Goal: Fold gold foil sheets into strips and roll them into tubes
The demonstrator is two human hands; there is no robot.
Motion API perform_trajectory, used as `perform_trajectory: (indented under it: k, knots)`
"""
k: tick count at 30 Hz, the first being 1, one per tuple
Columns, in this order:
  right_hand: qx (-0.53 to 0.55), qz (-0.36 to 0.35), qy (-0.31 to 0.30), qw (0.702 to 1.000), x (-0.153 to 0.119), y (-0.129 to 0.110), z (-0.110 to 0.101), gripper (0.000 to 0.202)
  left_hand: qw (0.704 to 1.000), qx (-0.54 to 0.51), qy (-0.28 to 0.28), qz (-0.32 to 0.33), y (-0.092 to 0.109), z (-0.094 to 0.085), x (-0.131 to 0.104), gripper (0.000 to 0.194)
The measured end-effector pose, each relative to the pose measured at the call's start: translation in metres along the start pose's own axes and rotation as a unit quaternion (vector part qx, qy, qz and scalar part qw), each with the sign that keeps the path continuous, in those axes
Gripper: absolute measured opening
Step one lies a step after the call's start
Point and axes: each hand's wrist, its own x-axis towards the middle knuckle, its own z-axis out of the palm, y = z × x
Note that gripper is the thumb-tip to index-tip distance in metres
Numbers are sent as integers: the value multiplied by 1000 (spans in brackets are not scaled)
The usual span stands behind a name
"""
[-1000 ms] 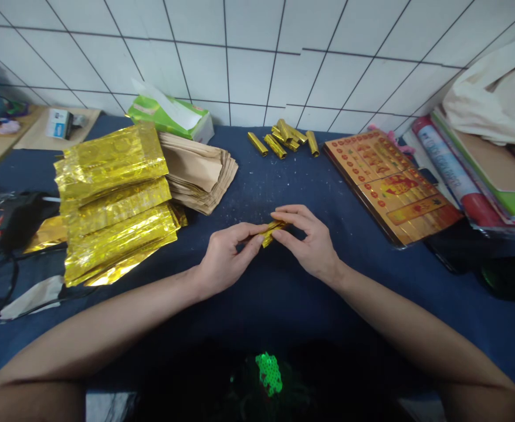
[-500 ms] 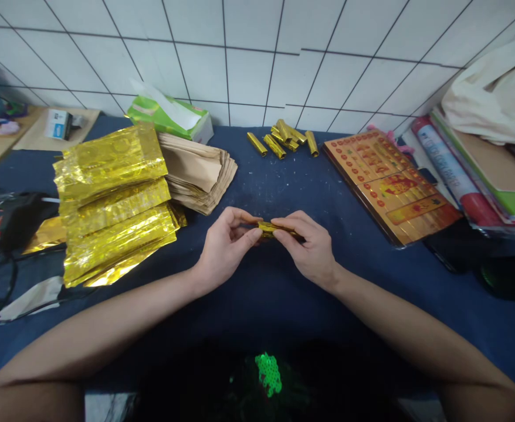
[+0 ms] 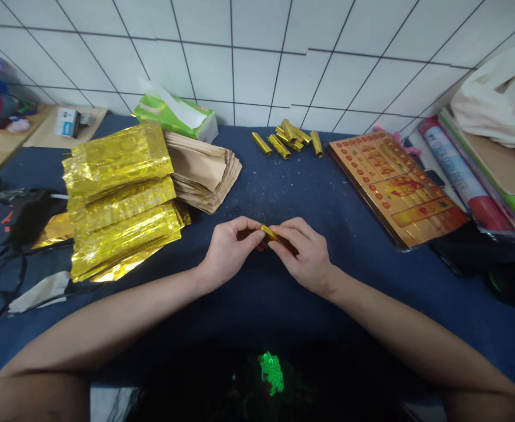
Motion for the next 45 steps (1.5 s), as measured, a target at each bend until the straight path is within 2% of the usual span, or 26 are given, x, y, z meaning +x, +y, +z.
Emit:
perform_trajectory:
  k: [4, 9, 15, 19, 21, 26, 29, 33, 37, 42, 45]
  knots:
    - [5, -14, -23, 1000, 0, -1, -1, 26, 1000, 12, -1, 15, 1, -1, -1, 8]
    - [54, 62, -52, 995, -1, -3, 0, 37, 1000, -8, 10, 24, 1, -1, 2, 12]
    - [61, 65, -63, 994, 0, -3, 3, 29, 999, 20, 33, 36, -6, -4, 6, 12]
    - [69, 64, -54, 994, 1, -2, 3, 26, 999, 16, -3, 52, -8, -5, 5, 18]
    - [81, 89, -53, 991, 0, -2, 3, 24, 999, 16, -18, 43, -7, -4, 5, 14]
    - [152, 196, -37, 968, -1, 1, 4, 19, 1000, -28, -6, 4, -4, -2, 6, 10]
    - [163, 210, -48, 963, 1, 2, 4, 12, 999, -46, -25, -16, -5, -2, 6, 13]
    - [184, 238, -49, 953, 3, 4, 1, 18, 997, -54, -55, -23, -3, -2, 4, 22]
    - [186, 214, -56, 957, 3, 3, 0, 19, 995, -68, -63, -26, -1, -1, 2, 26]
    - [167, 158, -39, 972, 3, 0, 0, 15, 998, -44, -23, -28, -3, -1, 4, 19]
    - [173, 143, -34, 974, 4, 0, 0, 13, 1000, -13, -20, -19, -5, -2, 5, 17]
